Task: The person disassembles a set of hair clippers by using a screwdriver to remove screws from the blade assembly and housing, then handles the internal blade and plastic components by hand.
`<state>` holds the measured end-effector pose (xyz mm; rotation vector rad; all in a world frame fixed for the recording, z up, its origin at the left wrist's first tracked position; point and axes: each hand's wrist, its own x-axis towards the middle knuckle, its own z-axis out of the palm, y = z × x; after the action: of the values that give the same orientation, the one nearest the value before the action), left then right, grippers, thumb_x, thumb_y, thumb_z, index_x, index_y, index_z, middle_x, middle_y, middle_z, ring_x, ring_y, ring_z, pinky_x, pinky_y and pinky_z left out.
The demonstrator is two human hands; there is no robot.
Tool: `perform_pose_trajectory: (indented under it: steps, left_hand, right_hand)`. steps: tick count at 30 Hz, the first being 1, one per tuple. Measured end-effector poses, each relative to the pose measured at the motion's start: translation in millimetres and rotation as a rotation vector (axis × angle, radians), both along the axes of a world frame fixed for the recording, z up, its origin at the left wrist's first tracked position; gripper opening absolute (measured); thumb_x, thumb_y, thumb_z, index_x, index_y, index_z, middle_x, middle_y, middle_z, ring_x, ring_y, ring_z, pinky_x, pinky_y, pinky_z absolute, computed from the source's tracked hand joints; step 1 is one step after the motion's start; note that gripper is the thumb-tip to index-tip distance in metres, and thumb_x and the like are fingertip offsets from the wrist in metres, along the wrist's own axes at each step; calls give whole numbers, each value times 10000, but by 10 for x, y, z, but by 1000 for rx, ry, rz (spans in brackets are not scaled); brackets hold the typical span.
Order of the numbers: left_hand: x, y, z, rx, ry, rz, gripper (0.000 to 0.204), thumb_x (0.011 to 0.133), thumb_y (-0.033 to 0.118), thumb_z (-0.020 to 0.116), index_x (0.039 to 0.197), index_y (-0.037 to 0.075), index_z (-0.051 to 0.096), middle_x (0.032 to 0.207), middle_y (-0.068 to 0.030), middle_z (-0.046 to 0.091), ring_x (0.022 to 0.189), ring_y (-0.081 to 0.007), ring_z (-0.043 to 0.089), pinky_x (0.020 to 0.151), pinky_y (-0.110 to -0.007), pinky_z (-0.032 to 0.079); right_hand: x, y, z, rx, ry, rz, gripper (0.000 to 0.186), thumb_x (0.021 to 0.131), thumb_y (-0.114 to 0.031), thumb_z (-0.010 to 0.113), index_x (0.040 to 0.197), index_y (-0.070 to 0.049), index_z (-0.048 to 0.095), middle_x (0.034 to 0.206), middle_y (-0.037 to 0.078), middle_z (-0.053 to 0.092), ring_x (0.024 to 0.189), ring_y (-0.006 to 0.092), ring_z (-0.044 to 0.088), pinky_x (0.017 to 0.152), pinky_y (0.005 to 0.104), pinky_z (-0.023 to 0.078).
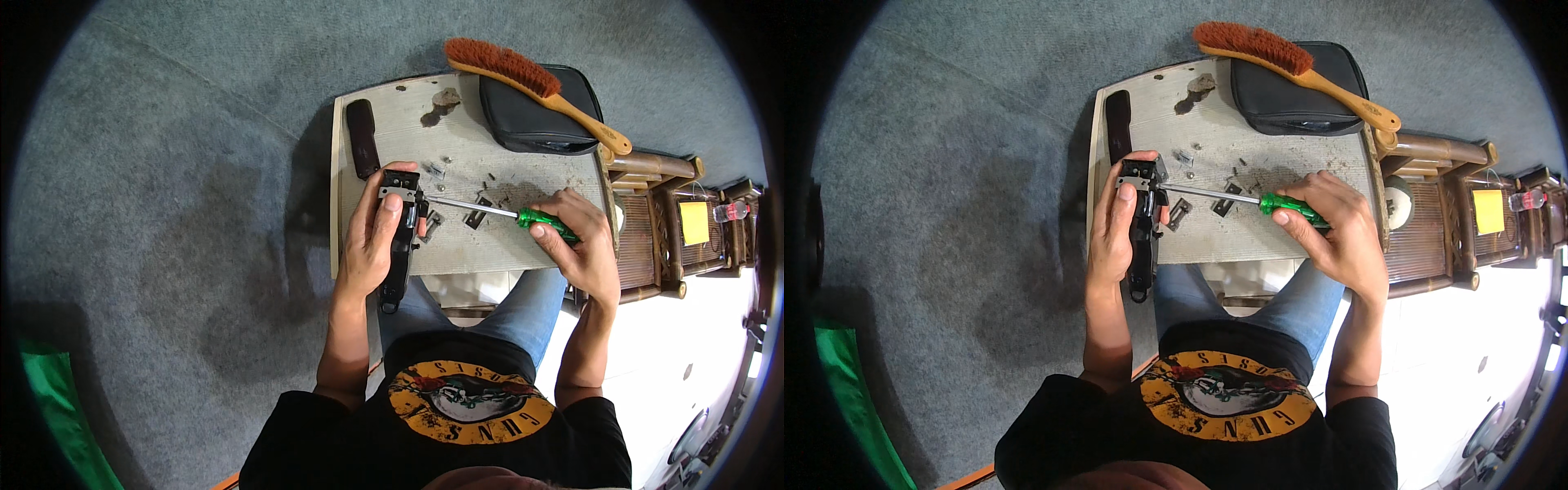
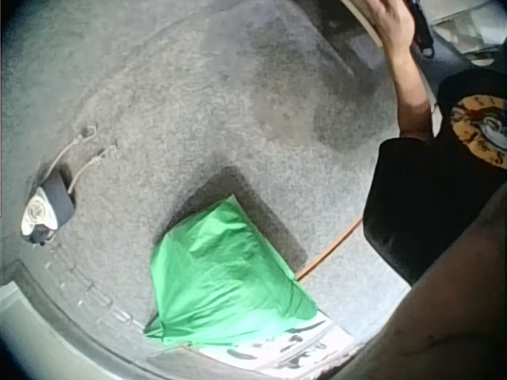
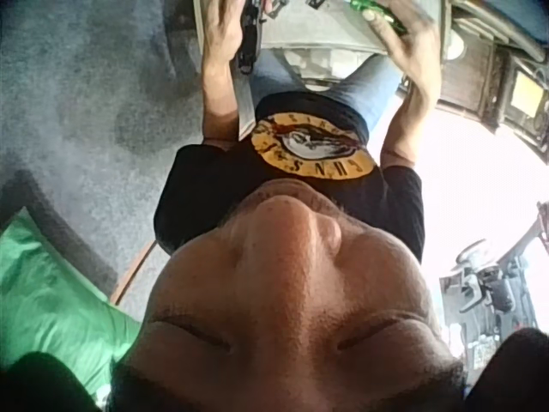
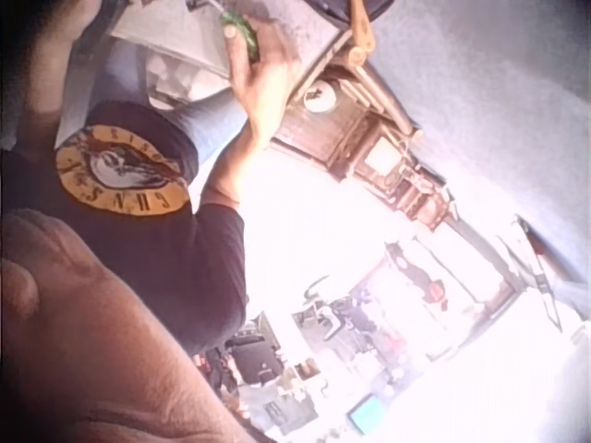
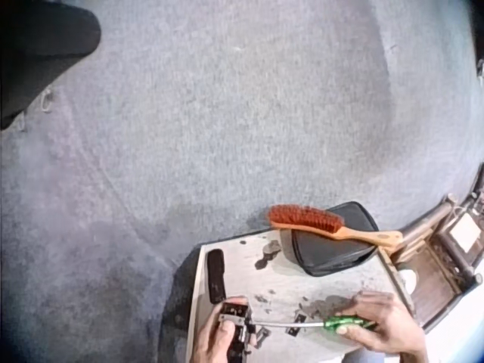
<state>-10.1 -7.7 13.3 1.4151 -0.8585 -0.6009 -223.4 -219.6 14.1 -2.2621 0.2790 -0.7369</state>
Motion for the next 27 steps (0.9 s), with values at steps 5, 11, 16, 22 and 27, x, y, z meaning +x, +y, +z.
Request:
perform_pose_trajectory:
  steps: [5,11,16,22,27]
  left_hand:
    - [-17,-12,-7,1,0,11,442,1155,388,459,1425,49,546,872,-35,626,776,-95,633,727,-255,511]
    - [-14,-9,15,7,25,-6,432,1159,377,448,1420,49,551,896,-42,628,770,-96,622,739,-262,510]
    - [6,-21,-31,-13,11,16,432,1161,375,437,1417,49,558,885,-32,629,762,-101,620,735,-260,510]
    - [-13,-17,-26,11,-27,21,439,1160,388,436,1410,49,559,887,-33,632,765,-104,627,727,-259,512]
    - [-29,-30,-9,19,-43,30,447,1157,401,438,1408,50,558,892,-37,640,768,-106,630,731,-265,517]
  right_hand:
    - [13,21,-18,-151,-67,-34,355,849,-249,856,1047,30,757,871,124,706,759,276,599,715,391,493]
    - [21,94,-69,-90,-86,-76,329,827,-198,867,1035,22,737,897,112,673,810,293,644,723,407,513]
    - [48,122,7,-150,-23,-98,309,841,-206,852,999,25,722,897,126,629,844,290,668,716,387,520]
    - [40,103,-30,-241,-85,-119,322,845,-197,853,1022,23,699,923,119,631,853,295,673,719,403,528]
    - [62,168,-18,-163,-67,-160,320,847,-191,852,1031,24,702,928,118,634,855,300,665,722,412,526]
